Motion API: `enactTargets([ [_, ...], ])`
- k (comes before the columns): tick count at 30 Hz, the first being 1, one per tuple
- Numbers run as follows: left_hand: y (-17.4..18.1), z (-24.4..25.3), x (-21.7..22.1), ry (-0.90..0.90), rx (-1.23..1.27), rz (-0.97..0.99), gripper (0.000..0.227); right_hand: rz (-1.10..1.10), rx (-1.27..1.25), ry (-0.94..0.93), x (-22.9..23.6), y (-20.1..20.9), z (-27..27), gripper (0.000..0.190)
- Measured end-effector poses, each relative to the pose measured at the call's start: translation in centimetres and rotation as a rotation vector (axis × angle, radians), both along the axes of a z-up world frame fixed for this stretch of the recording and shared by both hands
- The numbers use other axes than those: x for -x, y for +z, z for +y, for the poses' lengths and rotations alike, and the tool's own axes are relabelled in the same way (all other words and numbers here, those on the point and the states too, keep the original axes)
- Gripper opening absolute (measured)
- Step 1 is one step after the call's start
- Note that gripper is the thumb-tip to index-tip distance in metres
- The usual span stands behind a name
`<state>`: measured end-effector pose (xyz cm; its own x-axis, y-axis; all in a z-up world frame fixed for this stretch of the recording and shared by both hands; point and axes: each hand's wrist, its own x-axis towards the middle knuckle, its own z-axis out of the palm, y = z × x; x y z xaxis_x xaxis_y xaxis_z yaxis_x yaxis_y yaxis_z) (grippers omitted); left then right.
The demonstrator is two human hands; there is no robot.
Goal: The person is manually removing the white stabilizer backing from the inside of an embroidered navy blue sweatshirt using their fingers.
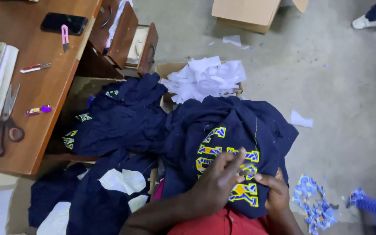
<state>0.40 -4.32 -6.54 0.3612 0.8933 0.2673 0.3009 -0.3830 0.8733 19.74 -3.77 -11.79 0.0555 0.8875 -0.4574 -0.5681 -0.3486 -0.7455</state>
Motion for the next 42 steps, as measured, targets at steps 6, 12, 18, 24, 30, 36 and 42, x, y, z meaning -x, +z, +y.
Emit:
enactTargets([
  [6, -2.8, 0.1, -0.5, 0.086, -0.422, 0.216, 0.058, 0.122, -0.26, 0.079, -1.2, 0.3, 1.5, 0.074],
  [12, -1.3, 1.2, 0.6, 0.067, -0.536, 0.147, 0.029, -0.176, -0.03, 0.007, -0.4, 4.8, 2.0, 0.034],
  [18, -0.1, 2.1, 2.2, 0.204, -0.649, 0.363, 0.032, -0.2, -0.14, -0.013, -0.1, 3.9, 0.1, 0.033],
  [24, 0.1, 2.5, 2.6, 0.083, -0.558, 0.23, 0.042, -0.236, -0.196, -0.006, -0.5, 4.1, -0.2, 0.021],
  [30, 0.4, 2.4, 2.3, 0.11, -0.554, 0.168, 0.033, -0.31, -0.168, 0.018, -0.7, 4.0, -0.5, 0.021],
  [36, 0.0, 3.1, 2.8, 0.065, -0.541, 0.168, 0.033, -0.315, -0.224, 0.022, -0.5, 3.8, -0.6, 0.02],
  [42, 0.4, 4.0, 3.2, 0.003, -0.514, 0.034, 0.024, -0.328, -0.24, 0.044, -0.2, 4.4, -0.5, 0.02],
])
